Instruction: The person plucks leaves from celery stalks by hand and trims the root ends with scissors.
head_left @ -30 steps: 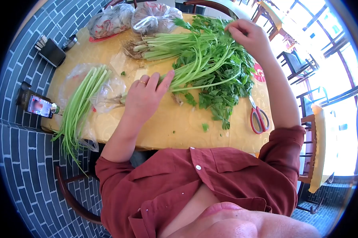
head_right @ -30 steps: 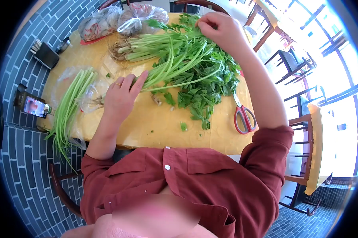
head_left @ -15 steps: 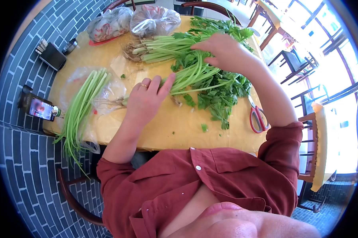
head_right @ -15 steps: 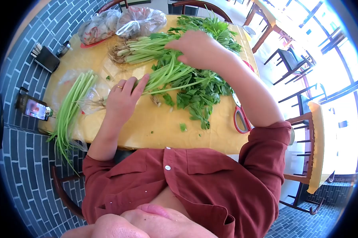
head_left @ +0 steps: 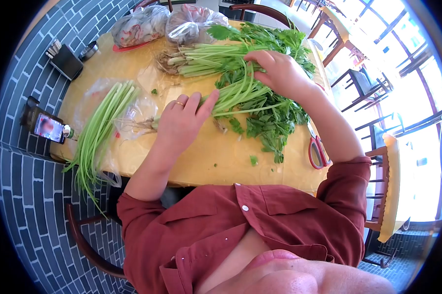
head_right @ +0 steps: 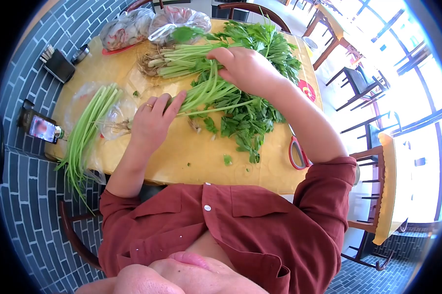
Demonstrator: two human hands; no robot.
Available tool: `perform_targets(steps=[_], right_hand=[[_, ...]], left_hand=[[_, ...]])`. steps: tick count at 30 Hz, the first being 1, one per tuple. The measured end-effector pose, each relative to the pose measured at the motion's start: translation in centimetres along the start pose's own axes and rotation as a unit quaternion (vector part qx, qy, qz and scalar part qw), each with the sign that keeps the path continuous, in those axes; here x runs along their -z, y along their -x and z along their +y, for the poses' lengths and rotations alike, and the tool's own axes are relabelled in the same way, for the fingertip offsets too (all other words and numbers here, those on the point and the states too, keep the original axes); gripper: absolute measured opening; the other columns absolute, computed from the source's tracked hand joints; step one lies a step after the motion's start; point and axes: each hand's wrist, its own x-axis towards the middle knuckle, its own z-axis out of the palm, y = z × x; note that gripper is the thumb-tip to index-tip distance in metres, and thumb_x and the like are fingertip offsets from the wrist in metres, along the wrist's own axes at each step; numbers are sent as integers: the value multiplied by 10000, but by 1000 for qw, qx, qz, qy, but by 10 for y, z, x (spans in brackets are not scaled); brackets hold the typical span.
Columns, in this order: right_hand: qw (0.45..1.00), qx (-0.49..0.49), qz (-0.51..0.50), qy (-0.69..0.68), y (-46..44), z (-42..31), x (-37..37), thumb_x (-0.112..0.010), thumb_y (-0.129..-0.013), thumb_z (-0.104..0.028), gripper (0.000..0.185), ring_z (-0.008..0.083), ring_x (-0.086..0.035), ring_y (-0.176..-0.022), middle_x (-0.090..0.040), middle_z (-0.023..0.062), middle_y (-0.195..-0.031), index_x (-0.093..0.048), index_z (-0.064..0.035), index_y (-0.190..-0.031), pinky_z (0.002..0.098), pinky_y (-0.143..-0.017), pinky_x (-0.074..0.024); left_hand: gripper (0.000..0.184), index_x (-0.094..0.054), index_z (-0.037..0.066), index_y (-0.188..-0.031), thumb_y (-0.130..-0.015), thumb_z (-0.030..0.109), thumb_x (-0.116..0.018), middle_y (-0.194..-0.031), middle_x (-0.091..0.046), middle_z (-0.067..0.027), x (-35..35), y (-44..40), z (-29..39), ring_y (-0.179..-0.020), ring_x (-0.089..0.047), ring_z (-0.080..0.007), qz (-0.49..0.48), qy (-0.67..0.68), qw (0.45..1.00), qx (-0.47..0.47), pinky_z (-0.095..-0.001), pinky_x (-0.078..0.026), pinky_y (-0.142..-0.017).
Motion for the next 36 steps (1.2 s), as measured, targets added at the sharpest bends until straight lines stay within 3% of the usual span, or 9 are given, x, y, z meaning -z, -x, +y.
perform_targets(steps=[7, 16, 19, 22, 24, 25, 28, 32, 36], right_hand=[[988, 150, 23, -9, 0, 8, 8, -607, -821, -48, 315, 301, -585, -854, -594, 117, -913, -584, -74, -1134, 378, -754, -491], [980, 154, 106, 75, 4, 12, 3, -642, -756, -49, 289, 254, -576, -824, -588, 71, -875, -636, -70, -1044, 345, -725, -509], [961, 135, 199, 135, 3, 9, -9, -632, -780, -71, 260, 215, -580, -747, -586, 58, -808, -662, -91, -1037, 326, -680, -507], [938, -272, 211, -37, -6, 12, 24, -615, -830, -125, 234, 178, -598, -695, -626, 57, -796, -687, -137, -1053, 310, -664, -506], [953, -205, 224, -21, -1, 19, 42, -622, -852, -189, 234, 174, -616, -661, -675, 67, -851, -692, -179, -1074, 300, -663, -505], [974, -176, 130, -65, 2, 19, 49, -637, -845, -232, 254, 196, -639, -702, -690, 77, -957, -682, -177, -1090, 309, -675, -514], [984, -165, -59, -39, 9, 6, 62, -633, -850, -254, 265, 227, -639, -807, -684, 93, -987, -679, -164, -1095, 343, -753, -510], [996, 32, 34, 81, 4, 20, 47, -637, -837, -221, 220, 293, -567, -1016, -650, 109, -1101, -685, -112, -1021, 380, -883, -459], [996, 48, -44, 60, -9, 13, 31, -651, -792, -69, 204, 274, -551, -1017, -627, 95, -1030, -665, -86, -995, 378, -898, -450]], left_hand=[[561, -500, 154, -1316, -762, 104, -566, -901, -501, -44, -3, 0, -3, -727, -515, -187, 25, -9, 1000, -7, -296, -440, -578], [593, -491, 146, -1328, -744, 65, -553, -920, -510, -51, -5, 1, -2, -735, -522, -202, 23, -2, 1000, 3, -312, -455, -602], [619, -479, 139, -1342, -735, 37, -539, -942, -519, -57, 0, 0, 0, -735, -522, -225, 3, 6, 1000, 25, -334, -474, -639], [612, -486, 142, -1337, -737, 31, -535, -933, -517, -55, 0, 1, -1, -725, -520, -225, 2, 1, 1000, 14, -336, -473, -634], [606, -491, 143, -1333, -739, 33, -536, -930, -516, -55, 1, 1, -2, -728, -521, -225, 1, -4, 1000, 12, -337, -472, -631], [605, -492, 143, -1333, -739, 37, -537, -930, -516, -55, 1, 1, -2, -731, -521, -224, 3, -8, 1000, 11, -336, -472, -631], [600, -494, 144, -1331, -741, 50, -542, -931, -517, -54, 0, 0, -2, -741, -523, -221, 11, -11, 1000, 2, -334, -472, -631], [599, -490, 150, -1330, -739, 73, -545, -916, -500, -46, -2, 0, 0, -735, -511, -197, 15, -14, 1000, -9, -309, -448, -598], [603, -481, 153, -1333, -738, 83, -542, -905, -491, -43, -5, 1, 0, -728, -502, -186, 24, -25, 999, -23, -299, -439, -582]])
